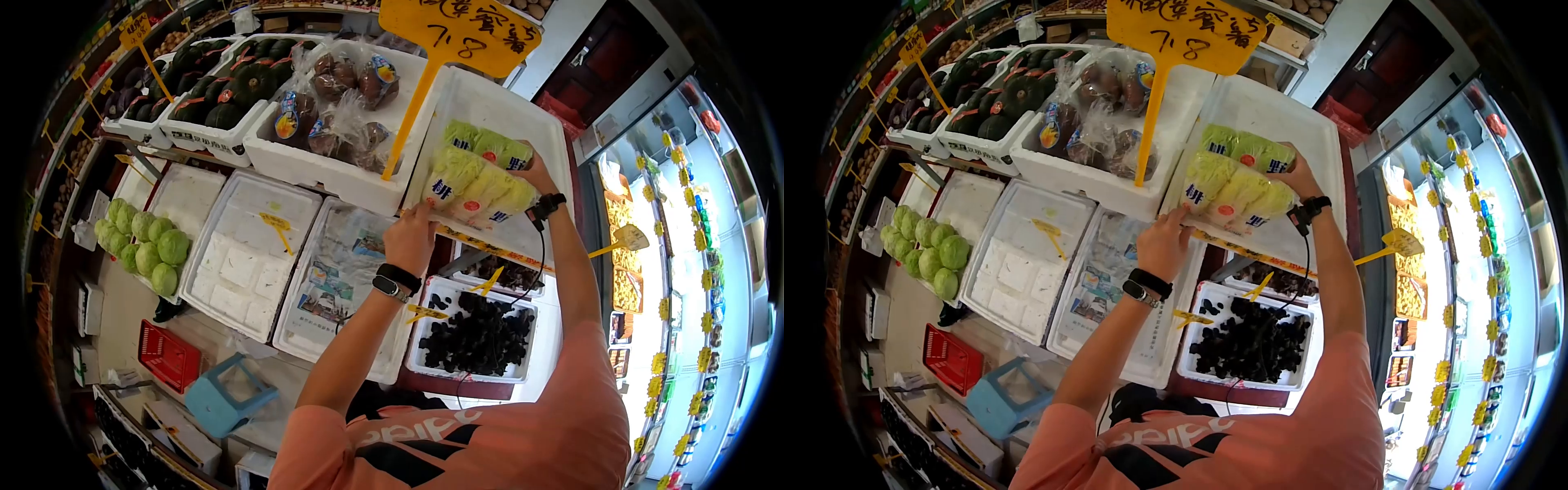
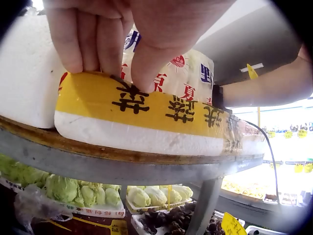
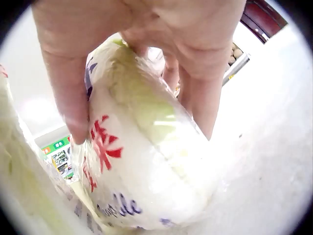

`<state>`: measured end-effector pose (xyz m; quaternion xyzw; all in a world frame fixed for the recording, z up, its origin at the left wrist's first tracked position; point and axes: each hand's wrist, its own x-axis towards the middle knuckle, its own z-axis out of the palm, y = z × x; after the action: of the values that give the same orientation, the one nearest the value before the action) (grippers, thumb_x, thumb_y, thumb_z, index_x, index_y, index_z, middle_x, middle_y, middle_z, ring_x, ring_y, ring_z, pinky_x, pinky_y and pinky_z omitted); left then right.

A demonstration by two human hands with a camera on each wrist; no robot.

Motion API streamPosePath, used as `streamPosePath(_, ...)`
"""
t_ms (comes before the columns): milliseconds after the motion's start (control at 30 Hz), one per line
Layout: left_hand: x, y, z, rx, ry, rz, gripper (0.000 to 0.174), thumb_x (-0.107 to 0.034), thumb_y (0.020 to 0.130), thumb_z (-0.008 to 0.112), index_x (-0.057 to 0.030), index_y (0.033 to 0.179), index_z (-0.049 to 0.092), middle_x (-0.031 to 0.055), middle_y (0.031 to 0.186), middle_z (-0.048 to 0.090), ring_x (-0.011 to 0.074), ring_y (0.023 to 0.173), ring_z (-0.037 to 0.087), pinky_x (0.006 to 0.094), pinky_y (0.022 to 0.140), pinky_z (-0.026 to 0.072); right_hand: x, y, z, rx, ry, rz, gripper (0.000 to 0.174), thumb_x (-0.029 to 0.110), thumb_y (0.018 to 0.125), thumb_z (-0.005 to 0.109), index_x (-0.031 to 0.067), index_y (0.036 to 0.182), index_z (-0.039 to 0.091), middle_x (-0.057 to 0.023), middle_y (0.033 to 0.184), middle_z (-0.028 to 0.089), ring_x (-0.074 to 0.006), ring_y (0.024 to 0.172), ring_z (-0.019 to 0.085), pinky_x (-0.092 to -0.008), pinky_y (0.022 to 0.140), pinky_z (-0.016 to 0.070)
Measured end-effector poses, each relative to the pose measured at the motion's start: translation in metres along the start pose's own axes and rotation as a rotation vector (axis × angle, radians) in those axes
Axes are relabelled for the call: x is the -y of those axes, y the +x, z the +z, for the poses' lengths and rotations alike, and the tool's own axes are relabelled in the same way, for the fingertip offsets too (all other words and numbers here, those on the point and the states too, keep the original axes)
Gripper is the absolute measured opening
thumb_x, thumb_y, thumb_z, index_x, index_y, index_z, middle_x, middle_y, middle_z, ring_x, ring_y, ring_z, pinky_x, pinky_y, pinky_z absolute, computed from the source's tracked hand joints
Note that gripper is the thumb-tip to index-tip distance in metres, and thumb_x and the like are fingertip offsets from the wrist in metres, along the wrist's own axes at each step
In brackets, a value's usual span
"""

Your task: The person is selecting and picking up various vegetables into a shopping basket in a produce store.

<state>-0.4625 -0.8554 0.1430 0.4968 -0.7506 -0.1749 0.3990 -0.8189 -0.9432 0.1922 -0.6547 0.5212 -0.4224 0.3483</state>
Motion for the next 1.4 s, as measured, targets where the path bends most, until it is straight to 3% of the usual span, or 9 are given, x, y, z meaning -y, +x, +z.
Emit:
streamPosePath(33, 0.0, 0.001, -0.001, 0.006, 0.006, 0.01, 0.033, -0.021, 0.086, 0.072, -0.0103, 0.116, 0.064, 0.0123, 0.093, 0.07, 0.0331, 0.078, 0.069, 0.044, 0.065, 0.0552, 0.007, -0.004, 0.0, 0.038, -0.009, -0.081, 0.064, 0.01, 0.078, 0.085, 0.0053, 0.132, 0.052, -0.0022, 0.118, 0.062, -0.0116, 0.108, 0.059, -0.0281, 0.092, 0.0507)
streamPosePath(133, -0.001, 0.003, -0.004, 0.027, 0.021, 0.013, 0.033, -0.022, 0.087, 0.072, -0.01, 0.117, 0.064, 0.0126, 0.093, 0.07, 0.0329, 0.077, 0.069, 0.044, 0.064, 0.0551, 0.014, -0.021, 0.003, -0.008, -0.008, 0.043, 0.061, 0.007, 0.08, 0.082, 0.0088, 0.132, 0.052, -0.0004, 0.117, 0.062, -0.0104, 0.11, 0.058, -0.0274, 0.094, 0.0488)
streamPosePath(533, -0.003, 0.008, -0.005, 0.055, 0.02, 0.024, 0.027, -0.021, 0.088, 0.07, -0.008, 0.111, 0.064, 0.0165, 0.088, 0.07, 0.0353, 0.075, 0.07, 0.0454, 0.064, 0.0559, 0.0, -0.03, 0.019, -0.063, -0.017, -0.018, 0.06, 0.008, 0.087, 0.076, 0.0089, 0.14, 0.048, -0.006, 0.134, 0.058, -0.016, 0.124, 0.053, -0.0317, 0.105, 0.0429)
streamPosePath(733, -0.003, 0.006, -0.007, 0.068, 0.056, 0.019, 0.03, -0.022, 0.088, 0.07, -0.0089, 0.114, 0.064, 0.016, 0.088, 0.07, 0.0344, 0.076, 0.07, 0.0453, 0.064, 0.0559, 0.002, -0.044, 0.032, -0.117, 0.261, 0.019, 0.056, 0.01, 0.087, 0.076, 0.0027, 0.137, 0.051, -0.0078, 0.129, 0.062, -0.0173, 0.12, 0.057, -0.0322, 0.101, 0.0463)
streamPosePath(1067, -0.001, 0.004, -0.009, 0.061, 0.021, 0.031, 0.032, -0.022, 0.087, 0.072, -0.0084, 0.114, 0.064, 0.0165, 0.09, 0.07, 0.035, 0.079, 0.07, 0.0456, 0.068, 0.0559, -0.017, -0.059, 0.021, -0.041, -0.15, 0.132, 0.054, 0.012, 0.087, 0.075, -0.0012, 0.135, 0.053, -0.0104, 0.125, 0.065, -0.02, 0.117, 0.06, -0.0331, 0.098, 0.0488)
streamPosePath(1233, 0.002, 0.004, -0.003, 0.078, 0.026, 0.015, 0.033, -0.02, 0.086, 0.071, -0.0078, 0.115, 0.063, 0.0171, 0.09, 0.07, 0.0359, 0.08, 0.069, 0.0465, 0.069, 0.0559, 0.01, -0.1, 0.003, -0.08, -0.513, 0.374, 0.052, 0.015, 0.089, 0.073, -0.0078, 0.132, 0.055, -0.0157, 0.121, 0.068, -0.0244, 0.112, 0.065, -0.0348, 0.093, 0.0515)
streamPosePath(1267, 0.004, 0.003, -0.001, 0.079, 0.033, 0.015, 0.033, -0.02, 0.086, 0.071, -0.0076, 0.116, 0.063, 0.0173, 0.09, 0.07, 0.036, 0.08, 0.069, 0.0466, 0.07, 0.056, 0.027, -0.123, 0.008, -0.196, -0.451, 0.345, 0.052, 0.015, 0.091, 0.071, -0.0094, 0.134, 0.053, -0.019, 0.122, 0.067, -0.0252, 0.112, 0.066, -0.0344, 0.094, 0.0517)
streamPosePath(1333, 0.003, 0.0, -0.003, 0.052, 0.0, 0.045, 0.035, -0.019, 0.086, 0.071, -0.007, 0.117, 0.062, 0.0179, 0.09, 0.069, 0.036, 0.081, 0.069, 0.0468, 0.07, 0.0561, 0.068, -0.171, 0.036, -0.291, 0.068, 0.236, 0.045, 0.012, 0.095, 0.065, -0.0072, 0.134, 0.054, -0.0167, 0.122, 0.066, -0.022, 0.11, 0.065, -0.0311, 0.097, 0.0515)
streamPosePath(1400, 0.003, 0.0, -0.005, 0.025, -0.004, 0.072, 0.037, -0.019, 0.086, 0.07, -0.0067, 0.119, 0.062, 0.0183, 0.09, 0.069, 0.0362, 0.082, 0.069, 0.0468, 0.07, 0.0562, 0.107, -0.222, 0.076, -0.307, 0.146, 0.221, 0.039, 0.01, 0.098, 0.062, -0.0015, 0.134, 0.054, -0.0116, 0.12, 0.066, -0.0184, 0.109, 0.065, -0.0301, 0.097, 0.052)
